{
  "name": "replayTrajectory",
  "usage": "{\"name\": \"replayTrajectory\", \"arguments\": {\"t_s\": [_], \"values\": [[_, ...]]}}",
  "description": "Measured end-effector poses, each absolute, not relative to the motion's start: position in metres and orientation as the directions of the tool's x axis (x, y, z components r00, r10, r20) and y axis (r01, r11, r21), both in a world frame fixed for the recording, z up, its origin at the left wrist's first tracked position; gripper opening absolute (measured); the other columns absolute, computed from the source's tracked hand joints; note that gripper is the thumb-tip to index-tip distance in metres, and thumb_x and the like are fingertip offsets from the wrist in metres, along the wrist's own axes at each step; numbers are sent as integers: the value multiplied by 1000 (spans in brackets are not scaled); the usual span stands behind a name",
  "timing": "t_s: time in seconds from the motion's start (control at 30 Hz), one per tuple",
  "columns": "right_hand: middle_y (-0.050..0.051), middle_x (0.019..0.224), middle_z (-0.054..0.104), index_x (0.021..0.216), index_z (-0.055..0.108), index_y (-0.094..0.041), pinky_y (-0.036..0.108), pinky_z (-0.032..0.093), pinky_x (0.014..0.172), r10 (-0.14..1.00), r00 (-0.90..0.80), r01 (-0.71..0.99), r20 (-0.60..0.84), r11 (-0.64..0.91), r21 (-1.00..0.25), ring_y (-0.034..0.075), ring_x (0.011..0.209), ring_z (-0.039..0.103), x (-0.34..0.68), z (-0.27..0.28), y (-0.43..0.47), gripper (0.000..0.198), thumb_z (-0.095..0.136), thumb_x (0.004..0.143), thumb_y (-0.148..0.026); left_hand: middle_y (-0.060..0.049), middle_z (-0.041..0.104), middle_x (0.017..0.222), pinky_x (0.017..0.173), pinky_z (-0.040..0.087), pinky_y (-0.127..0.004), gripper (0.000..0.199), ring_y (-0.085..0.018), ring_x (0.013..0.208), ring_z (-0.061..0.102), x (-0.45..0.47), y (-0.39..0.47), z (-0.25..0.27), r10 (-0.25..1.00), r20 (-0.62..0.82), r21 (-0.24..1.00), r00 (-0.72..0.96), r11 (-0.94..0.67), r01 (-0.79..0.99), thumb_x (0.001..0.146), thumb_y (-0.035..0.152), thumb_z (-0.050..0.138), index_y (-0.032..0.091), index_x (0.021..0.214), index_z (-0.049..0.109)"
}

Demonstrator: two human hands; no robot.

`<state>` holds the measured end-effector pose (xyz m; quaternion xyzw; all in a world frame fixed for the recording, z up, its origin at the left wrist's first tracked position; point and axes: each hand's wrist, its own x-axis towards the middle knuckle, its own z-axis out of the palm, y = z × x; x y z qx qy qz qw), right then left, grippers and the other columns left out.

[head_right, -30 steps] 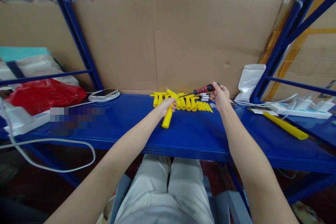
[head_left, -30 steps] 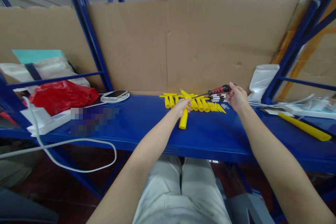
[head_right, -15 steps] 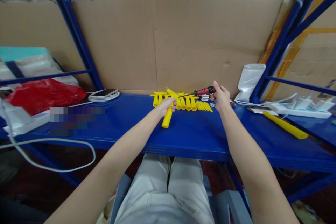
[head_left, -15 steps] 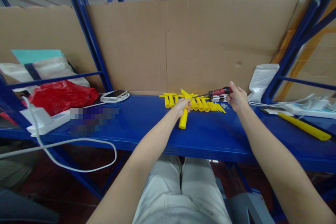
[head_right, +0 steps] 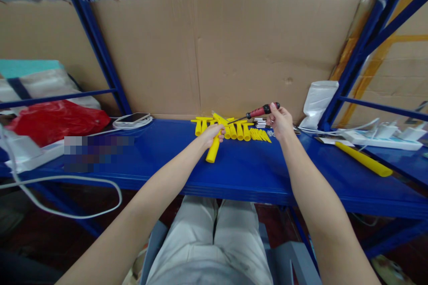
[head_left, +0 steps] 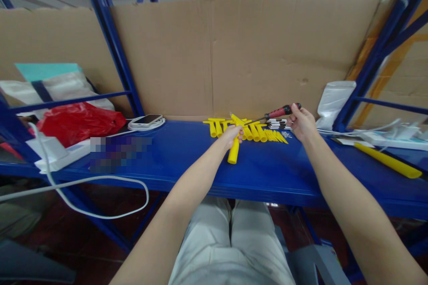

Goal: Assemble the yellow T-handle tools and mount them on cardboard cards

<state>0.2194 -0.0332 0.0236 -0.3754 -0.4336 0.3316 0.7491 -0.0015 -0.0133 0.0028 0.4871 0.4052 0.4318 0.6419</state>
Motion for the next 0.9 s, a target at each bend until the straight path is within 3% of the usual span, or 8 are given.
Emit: {"name": "replayTrajectory", "arguments": {"t_s": [0.33, 0.67, 0.9], "values": [[-13, 41, 33, 66, 33, -23, 17, 31, 32, 797, 468, -188, 382, 513, -838, 5, 34, 34, 219, 22, -32, 62, 84, 52, -54, 9, 39, 48, 39, 22, -17, 21, -3, 33, 32, -1, -14, 2, 947, -94, 980, 308, 143, -141, 83, 3, 42, 20, 72, 37], [-12, 43, 30, 66, 26, -24, 17, 30, 30, 741, 567, -132, 360, 513, -848, 6, 35, 37, 218, 19, -30, 62, 79, 60, -55, 9, 39, 47, 37, 23, -18, 23, -3, 32, 31, -1, -13, 1, 942, -80, 981, 325, 132, -144, 83, 3, 41, 20, 69, 36], [-12, 42, 29, 66, 28, -24, 18, 29, 31, 769, 574, -201, 280, 465, -862, 5, 34, 33, 230, 10, -19, 57, 78, 63, -52, 8, 39, 49, 38, 22, -17, 22, -3, 33, 31, 0, -14, 2, 942, -69, 976, 328, 132, -173, 83, 3, 41, 20, 70, 37]]}}
